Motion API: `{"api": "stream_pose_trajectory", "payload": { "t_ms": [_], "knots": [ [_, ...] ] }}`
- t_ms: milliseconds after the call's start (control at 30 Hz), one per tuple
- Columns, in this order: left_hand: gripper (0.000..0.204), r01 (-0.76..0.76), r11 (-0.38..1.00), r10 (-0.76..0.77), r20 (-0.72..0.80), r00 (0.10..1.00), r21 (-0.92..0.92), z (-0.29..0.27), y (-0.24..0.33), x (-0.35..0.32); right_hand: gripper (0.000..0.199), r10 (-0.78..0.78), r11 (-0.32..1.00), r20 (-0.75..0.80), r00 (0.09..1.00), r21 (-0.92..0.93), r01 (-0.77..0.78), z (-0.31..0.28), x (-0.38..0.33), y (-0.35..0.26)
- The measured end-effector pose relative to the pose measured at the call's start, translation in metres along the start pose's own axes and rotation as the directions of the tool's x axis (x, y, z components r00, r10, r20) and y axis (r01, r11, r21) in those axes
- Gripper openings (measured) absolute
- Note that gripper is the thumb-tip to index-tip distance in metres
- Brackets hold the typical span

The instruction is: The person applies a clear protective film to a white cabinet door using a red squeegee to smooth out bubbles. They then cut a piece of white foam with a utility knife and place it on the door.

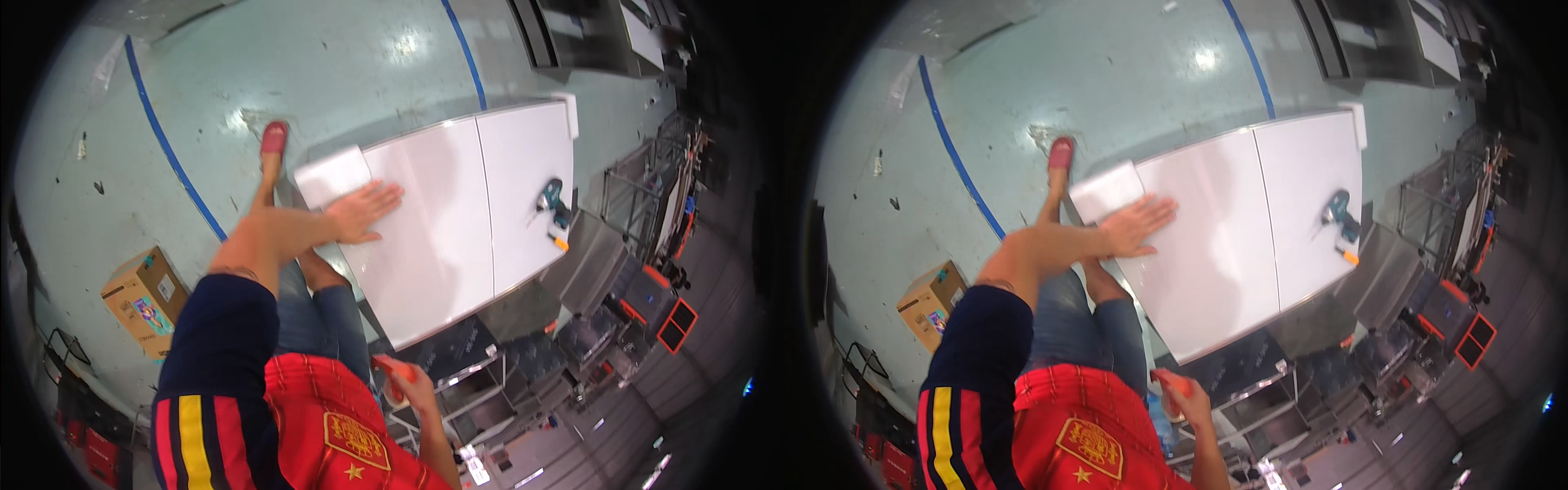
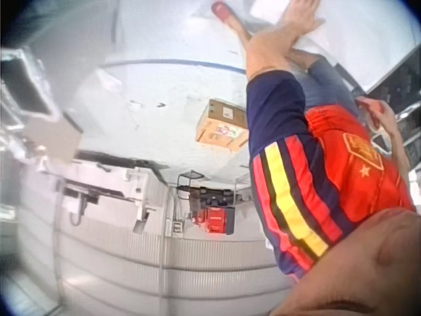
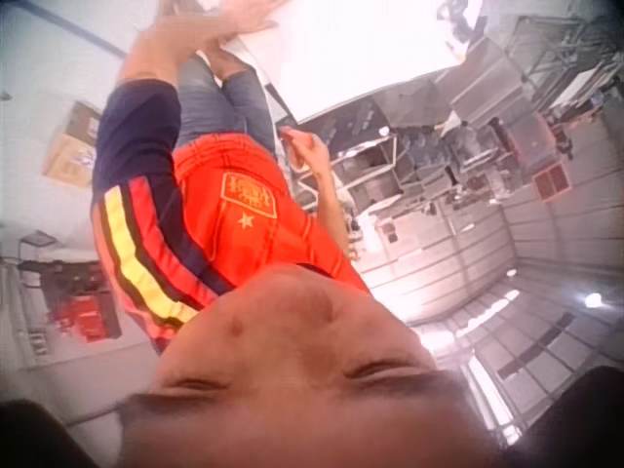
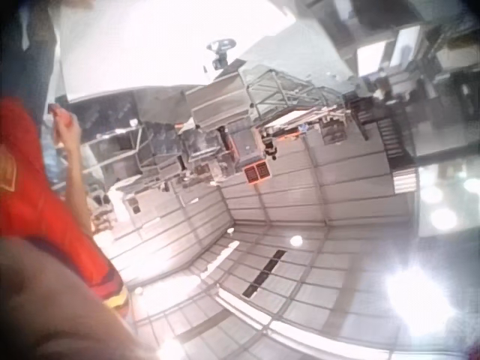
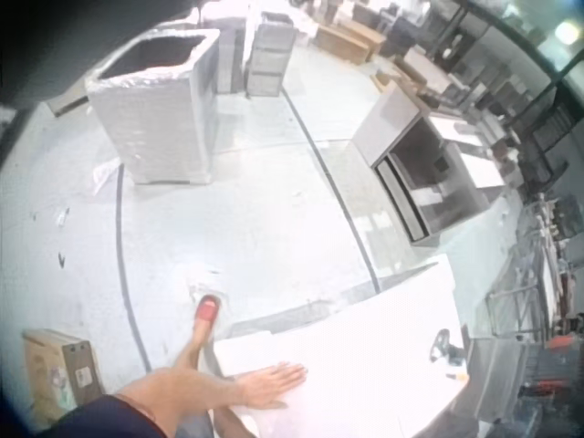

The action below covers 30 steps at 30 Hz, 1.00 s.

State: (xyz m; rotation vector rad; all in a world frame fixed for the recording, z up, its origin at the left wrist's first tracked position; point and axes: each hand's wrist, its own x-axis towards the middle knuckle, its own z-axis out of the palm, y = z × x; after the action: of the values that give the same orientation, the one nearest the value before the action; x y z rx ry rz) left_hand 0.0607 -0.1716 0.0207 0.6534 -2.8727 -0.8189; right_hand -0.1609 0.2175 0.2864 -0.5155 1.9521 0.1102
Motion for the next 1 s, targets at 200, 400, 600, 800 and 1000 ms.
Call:
{"api": "stream_pose_trajectory", "payload": {
  "t_ms": [200,400,600,800,1000],
  "knots": [
    [0.097,-0.003,1.0,0.003,-0.051,0.999,0.001,0.006,0.003,-0.004,0.071,0.059,0.995,-0.103,0.993,0.086,-0.05,0.004,0.002,-0.015],
    [0.096,-0.068,0.998,0.068,-0.002,0.998,0.005,0.01,0.005,-0.008,0.072,0.053,0.997,-0.153,0.987,0.065,-0.044,0.008,-0.028,-0.042],
    [0.086,0.097,0.961,-0.16,-0.236,0.958,-0.258,-0.039,0.023,-0.04,0.067,0.137,0.988,-0.196,0.971,0.102,-0.118,0.015,-0.058,-0.095],
    [0.095,0.369,-0.422,-0.895,0.446,-0.022,-0.828,-0.007,-0.031,-0.056,0.068,0.112,0.989,-0.222,0.969,0.121,-0.086,0.047,-0.069,-0.157],
    [0.077,-0.174,-0.96,-0.274,0.869,0.411,-0.22,0.04,-0.083,-0.069,0.064,0.072,0.955,-0.306,0.949,0.297,0.023,0.098,-0.082,-0.231]
  ]
}}
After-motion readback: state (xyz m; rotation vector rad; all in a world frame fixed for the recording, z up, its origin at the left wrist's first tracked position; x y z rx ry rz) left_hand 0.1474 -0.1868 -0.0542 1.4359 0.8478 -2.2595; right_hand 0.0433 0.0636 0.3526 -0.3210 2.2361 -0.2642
